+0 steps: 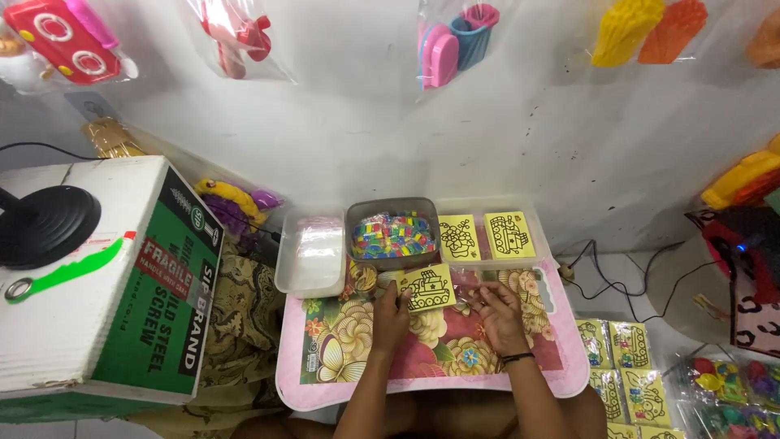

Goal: Sorting and packaging small yellow cards and colorful plastic items into trays and containers.

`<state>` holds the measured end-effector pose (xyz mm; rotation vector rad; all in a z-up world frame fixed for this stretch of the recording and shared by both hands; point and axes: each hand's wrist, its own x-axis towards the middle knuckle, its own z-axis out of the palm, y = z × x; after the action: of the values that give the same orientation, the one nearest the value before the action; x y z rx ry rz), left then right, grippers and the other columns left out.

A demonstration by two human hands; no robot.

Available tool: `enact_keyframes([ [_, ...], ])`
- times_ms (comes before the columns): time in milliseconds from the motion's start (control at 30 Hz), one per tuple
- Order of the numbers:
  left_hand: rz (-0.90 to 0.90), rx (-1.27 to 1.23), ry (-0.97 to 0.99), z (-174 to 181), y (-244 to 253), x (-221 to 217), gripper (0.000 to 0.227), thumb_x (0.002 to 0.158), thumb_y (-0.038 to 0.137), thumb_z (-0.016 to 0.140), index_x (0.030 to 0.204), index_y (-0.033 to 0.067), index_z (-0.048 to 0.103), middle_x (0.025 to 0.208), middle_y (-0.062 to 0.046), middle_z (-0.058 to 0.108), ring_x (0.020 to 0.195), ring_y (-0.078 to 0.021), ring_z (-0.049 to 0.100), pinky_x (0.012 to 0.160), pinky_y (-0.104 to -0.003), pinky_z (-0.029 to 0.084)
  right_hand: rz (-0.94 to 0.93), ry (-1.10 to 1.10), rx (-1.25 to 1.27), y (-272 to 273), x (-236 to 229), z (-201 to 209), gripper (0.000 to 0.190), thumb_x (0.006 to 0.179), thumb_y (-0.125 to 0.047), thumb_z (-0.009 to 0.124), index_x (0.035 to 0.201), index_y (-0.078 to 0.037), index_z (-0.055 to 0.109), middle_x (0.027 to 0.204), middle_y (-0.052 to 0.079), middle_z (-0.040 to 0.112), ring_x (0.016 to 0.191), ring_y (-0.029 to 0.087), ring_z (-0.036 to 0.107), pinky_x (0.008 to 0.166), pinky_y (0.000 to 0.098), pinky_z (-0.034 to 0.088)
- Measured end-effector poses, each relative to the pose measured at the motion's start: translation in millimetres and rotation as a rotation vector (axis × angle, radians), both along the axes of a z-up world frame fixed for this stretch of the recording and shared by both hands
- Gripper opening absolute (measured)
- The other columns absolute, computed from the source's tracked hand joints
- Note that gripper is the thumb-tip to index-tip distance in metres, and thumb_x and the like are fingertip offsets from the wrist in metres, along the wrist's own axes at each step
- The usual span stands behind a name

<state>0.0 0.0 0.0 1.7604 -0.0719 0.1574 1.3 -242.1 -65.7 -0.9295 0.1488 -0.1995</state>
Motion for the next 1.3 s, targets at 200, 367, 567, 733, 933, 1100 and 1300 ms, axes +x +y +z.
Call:
enact_keyframes([
  [200, 0.0, 0.023, -0.001, 2.4, 1.2, -2.1, 0.031, 0.106, 0.019, 0.057, 0.078, 0.0073, 0.051, 0.051, -0.004, 0.038, 0.049, -0.0129, 0.032, 0.052, -0.029, 0.033, -0.003, -0.014, 0.035, 10.1, -6.0, 26.6, 0.013, 0.096, -0.004, 0.063, 0.106, 0.003, 0.067, 0.096, 0.017, 0.072, 0.084, 0.022, 0.071, 0.086, 0.0431, 0.06],
  [367, -0.006, 0.002, -0.011, 2.3, 0.0, -2.5, 0.03, 0.106, 0.019, 0.055, 0.078, 0.0083, 0.051, 0.052, -0.002, 0.038, 0.049, -0.0105, 0.032, 0.052, -0.027, 0.033, -0.035, -0.016, 0.073, 2.2, -2.5, 13.8, 0.013, 0.099, -0.006, 0.061, 0.108, 0.003, 0.066, 0.099, 0.017, 0.071, 0.087, 0.024, 0.071, 0.088, 0.0449, 0.06],
  [567, 0.04, 0.1, -0.033, -31.4, -0.4, 3.6, 0.017, 0.1, 0.017, 0.06, 0.091, 0.0028, 0.056, 0.069, -0.008, 0.065, 0.055, -0.0182, 0.05, 0.056, -0.037, 0.043, 0.083, -0.144, 0.182, -5.5, -3.6, 3.2, 0.016, 0.098, -0.003, 0.058, 0.113, 0.002, 0.062, 0.112, 0.018, 0.066, 0.111, 0.036, 0.066, 0.102, 0.0483, 0.052],
  [733, 0.033, 0.099, -0.013, -27.1, 1.7, 2.9, 0.015, 0.1, 0.013, 0.06, 0.09, 0.0024, 0.055, 0.068, -0.007, 0.064, 0.055, -0.0169, 0.049, 0.055, -0.036, 0.042, 0.066, -0.124, 0.187, -7.5, 2.0, -2.3, 0.018, 0.098, -0.003, 0.056, 0.114, 0.002, 0.061, 0.114, 0.017, 0.063, 0.107, 0.033, 0.064, 0.098, 0.0471, 0.053],
  [933, -0.029, 0.006, 0.058, -16.2, 5.3, -2.8, 0.01, 0.096, 0.009, 0.059, 0.101, 0.002, 0.065, 0.076, -0.006, 0.071, 0.059, -0.0153, 0.056, 0.058, -0.033, 0.046, 0.062, -0.154, 0.22, -6.8, -0.6, 7.3, 0.017, 0.098, -0.008, 0.056, 0.113, -0.002, 0.062, 0.112, 0.019, 0.069, 0.107, 0.033, 0.067, 0.106, 0.054, 0.052],
  [1100, -0.067, -0.101, -0.011, -17.4, 11.0, -0.4, 0.02, 0.103, 0.017, 0.06, 0.088, 0.004, 0.063, 0.063, -0.007, 0.057, 0.061, -0.014, 0.051, 0.059, -0.031, 0.046, -0.012, -0.084, 0.271, -5.0, 1.2, 7.6, 0.026, 0.099, -0.021, 0.055, 0.114, -0.001, 0.063, 0.109, 0.015, 0.074, 0.102, 0.027, 0.071, 0.112, 0.0583, 0.047],
  [1300, -0.066, -0.098, -0.005, -18.0, 11.6, -0.5, 0.017, 0.101, 0.015, 0.062, 0.096, 0.0002, 0.067, 0.066, -0.014, 0.063, 0.066, -0.0157, 0.054, 0.06, -0.036, 0.049, -0.103, -0.026, 0.288, -6.7, -0.4, 4.3, 0.028, 0.098, -0.025, 0.054, 0.108, -0.002, 0.065, 0.104, 0.014, 0.071, 0.101, 0.027, 0.068, 0.105, 0.0452, 0.053],
])
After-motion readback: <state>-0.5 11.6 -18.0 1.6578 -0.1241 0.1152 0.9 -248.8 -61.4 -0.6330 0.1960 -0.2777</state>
